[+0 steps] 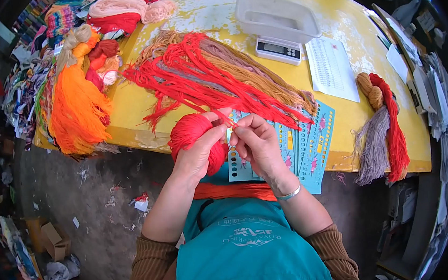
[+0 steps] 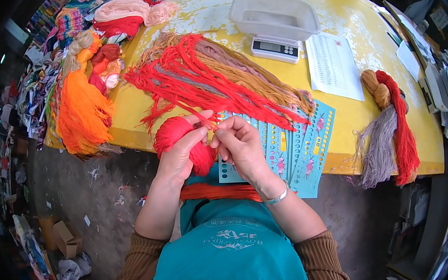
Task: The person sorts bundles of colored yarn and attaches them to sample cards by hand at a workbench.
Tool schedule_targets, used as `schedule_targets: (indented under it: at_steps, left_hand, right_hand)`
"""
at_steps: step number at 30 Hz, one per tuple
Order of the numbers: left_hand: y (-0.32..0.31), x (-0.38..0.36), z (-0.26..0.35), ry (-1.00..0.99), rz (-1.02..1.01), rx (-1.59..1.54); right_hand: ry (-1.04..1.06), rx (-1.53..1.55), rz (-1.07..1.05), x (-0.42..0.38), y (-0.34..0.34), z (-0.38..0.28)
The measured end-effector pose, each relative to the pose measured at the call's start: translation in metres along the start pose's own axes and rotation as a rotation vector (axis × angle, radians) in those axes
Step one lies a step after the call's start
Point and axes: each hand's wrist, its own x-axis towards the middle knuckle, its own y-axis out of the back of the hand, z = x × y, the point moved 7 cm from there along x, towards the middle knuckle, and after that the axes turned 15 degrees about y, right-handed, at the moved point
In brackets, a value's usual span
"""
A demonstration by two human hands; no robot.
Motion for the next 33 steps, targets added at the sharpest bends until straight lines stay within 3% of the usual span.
schedule_targets:
  at_steps: [26,29,31,32,33]
  left_hand:
    - [0.000,0.000,0.000,0.002,-0.010,0.032]
    - [0.000,-0.003,0.003,0.005,0.065,0.044]
    - [0.006,-0.001,0.000,0.033,0.047,0.111]
    - [0.008,-0.001,-0.002,0.060,0.030,0.179]
    - [0.011,-0.001,0.000,0.060,0.030,0.179]
  right_hand:
    - [-0.005,-0.148,-0.041,0.001,-0.001,-0.003]
    - [0.143,-0.274,-0.070,0.005,-0.001,-0.008]
    - [0.201,-0.551,-0.202,0.007,0.000,-0.014]
    - [0.201,-0.550,-0.202,0.009,0.001,-0.019]
    - [0.060,-0.451,-0.183,0.010,0.004,-0.018]
